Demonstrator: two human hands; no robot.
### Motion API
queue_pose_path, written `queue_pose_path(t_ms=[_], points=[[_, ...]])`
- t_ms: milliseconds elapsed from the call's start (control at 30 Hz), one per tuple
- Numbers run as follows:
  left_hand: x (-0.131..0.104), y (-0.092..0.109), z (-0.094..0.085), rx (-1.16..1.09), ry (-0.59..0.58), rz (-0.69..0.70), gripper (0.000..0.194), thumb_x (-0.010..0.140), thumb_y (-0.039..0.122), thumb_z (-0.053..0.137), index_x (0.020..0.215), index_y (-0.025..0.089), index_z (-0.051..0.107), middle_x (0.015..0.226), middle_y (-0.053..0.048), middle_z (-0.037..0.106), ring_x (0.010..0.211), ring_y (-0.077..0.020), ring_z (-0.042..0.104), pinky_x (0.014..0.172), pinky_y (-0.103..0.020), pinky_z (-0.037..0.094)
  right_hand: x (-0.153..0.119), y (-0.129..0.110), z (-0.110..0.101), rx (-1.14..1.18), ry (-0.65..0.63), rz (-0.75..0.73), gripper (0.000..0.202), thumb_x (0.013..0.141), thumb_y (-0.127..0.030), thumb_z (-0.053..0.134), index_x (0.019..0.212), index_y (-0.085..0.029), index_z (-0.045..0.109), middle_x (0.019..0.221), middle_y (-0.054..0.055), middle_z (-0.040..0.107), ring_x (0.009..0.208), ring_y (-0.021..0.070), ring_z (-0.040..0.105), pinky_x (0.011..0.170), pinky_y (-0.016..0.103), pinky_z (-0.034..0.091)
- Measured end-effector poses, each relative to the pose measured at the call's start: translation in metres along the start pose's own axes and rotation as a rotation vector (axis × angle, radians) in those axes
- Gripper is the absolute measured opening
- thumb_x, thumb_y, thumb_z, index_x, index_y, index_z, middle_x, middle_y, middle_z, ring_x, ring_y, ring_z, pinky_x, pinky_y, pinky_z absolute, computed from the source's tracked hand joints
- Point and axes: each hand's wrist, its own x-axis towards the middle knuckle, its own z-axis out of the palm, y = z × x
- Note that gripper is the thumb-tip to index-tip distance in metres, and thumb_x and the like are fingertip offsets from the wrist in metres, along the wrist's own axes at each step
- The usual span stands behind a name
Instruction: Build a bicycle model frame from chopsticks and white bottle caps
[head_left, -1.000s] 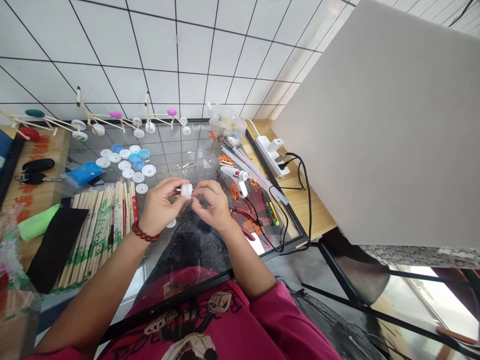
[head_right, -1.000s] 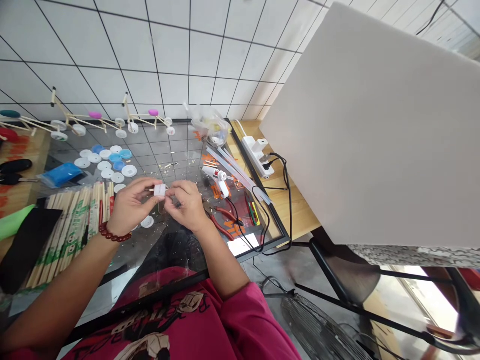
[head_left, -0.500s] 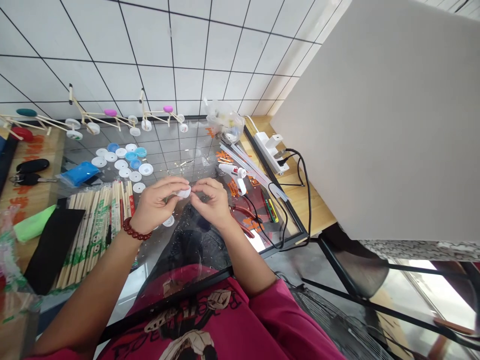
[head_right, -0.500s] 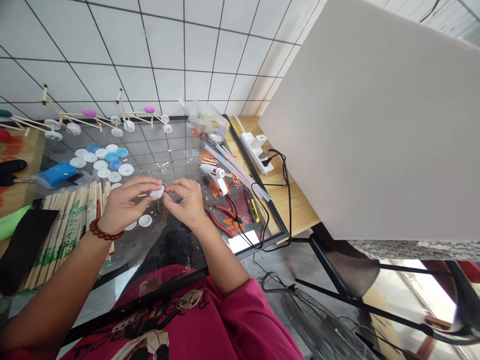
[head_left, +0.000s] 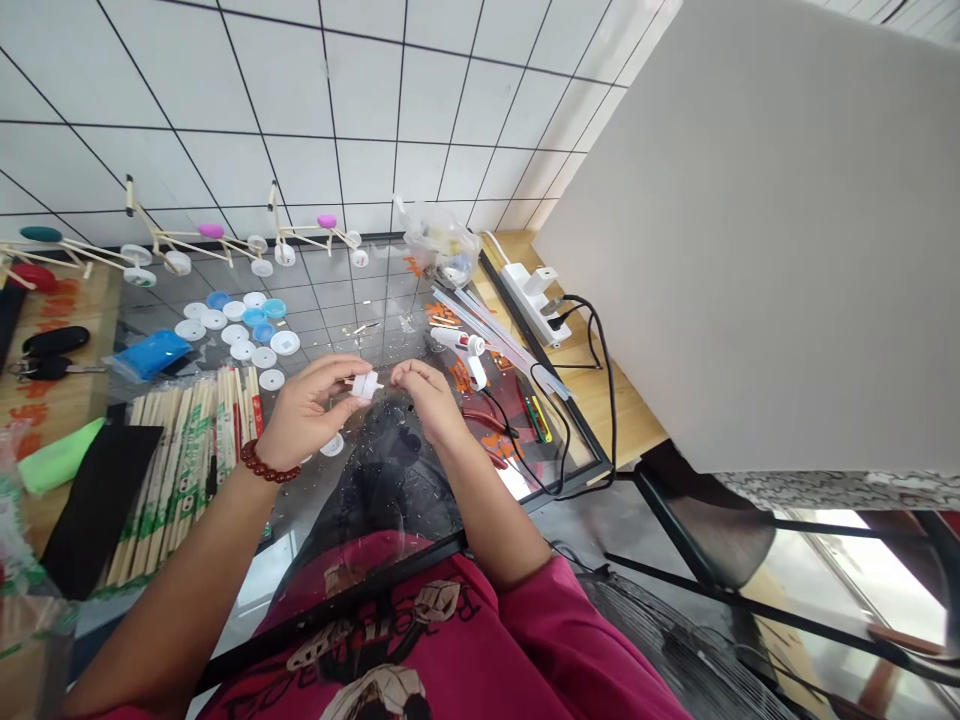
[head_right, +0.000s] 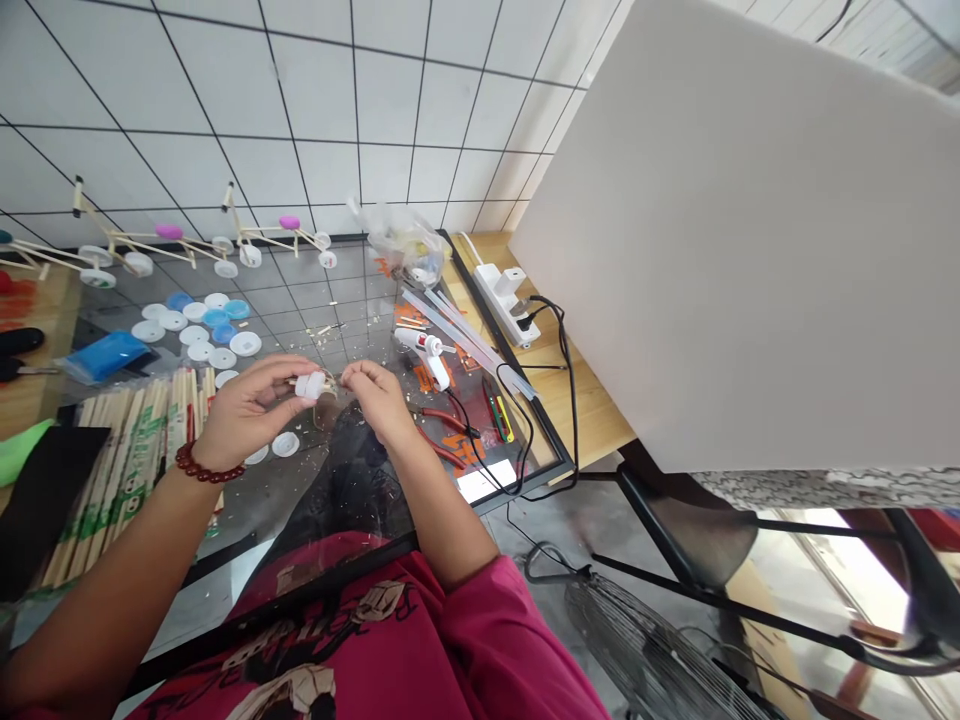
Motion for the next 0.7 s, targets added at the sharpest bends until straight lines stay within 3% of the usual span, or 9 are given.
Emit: queue_pose_path(t_ms=[133, 267, 433, 600, 700], points=[[0.000, 0.003, 0.004, -0.185, 0.053, -0.193, 0.046, 0.075, 0.050, 0.090, 0.111, 0.023, 0.079, 0.115, -0.013, 0.080, 0.105, -0.0283, 0.077, 0.100, -0.047, 0.064, -0.003, 0.000, 0.000, -0.124, 0.070, -0.141, 0.045, 0.097, -0.054, 0.056, 0.065, -0.022, 0.060, 0.069, -0.001, 0.059, 0.071, 0.0152, 0.056, 0.075, 0.029, 0.049], [0.002, 0.007, 0.004, -0.228, 0.076, -0.291, 0.057, 0.070, 0.060, 0.092, 0.111, 0.023, 0.078, 0.103, -0.012, 0.082, 0.096, -0.0285, 0.078, 0.098, -0.051, 0.064, -0.004, 0.002, 0.002, -0.147, 0.073, -0.222, 0.026, 0.094, -0.047, 0.068, 0.097, -0.022, 0.076, 0.097, 0.003, 0.076, 0.088, 0.0172, 0.067, 0.086, 0.031, 0.055], [0.002, 0.004, 0.005, -0.211, 0.108, -0.266, 0.057, 0.068, 0.058, 0.094, 0.108, 0.022, 0.078, 0.108, -0.012, 0.082, 0.100, -0.0282, 0.078, 0.097, -0.047, 0.065, -0.004, 0.008, 0.004, -0.154, 0.007, -0.272, 0.021, 0.091, -0.034, 0.074, 0.107, -0.022, 0.078, 0.100, 0.005, 0.078, 0.091, 0.0177, 0.070, 0.091, 0.033, 0.059], [-0.002, 0.003, 0.008, -0.037, 0.115, -0.152, 0.038, 0.079, 0.048, 0.087, 0.108, 0.024, 0.082, 0.119, -0.011, 0.079, 0.104, -0.0267, 0.077, 0.099, -0.042, 0.064, -0.004, 0.015, 0.006, -0.167, -0.088, -0.303, 0.053, 0.087, -0.033, 0.081, 0.138, -0.027, 0.068, 0.115, 0.006, 0.076, 0.090, 0.0165, 0.069, 0.093, 0.035, 0.061], [-0.003, 0.004, 0.009, -0.013, 0.102, -0.158, 0.039, 0.076, 0.045, 0.088, 0.108, 0.023, 0.082, 0.113, -0.010, 0.081, 0.101, -0.0265, 0.077, 0.097, -0.043, 0.065, -0.004, 0.018, 0.005, -0.198, -0.116, -0.340, 0.050, 0.089, -0.036, 0.082, 0.138, -0.029, 0.070, 0.120, 0.007, 0.076, 0.097, 0.0183, 0.071, 0.096, 0.037, 0.061]])
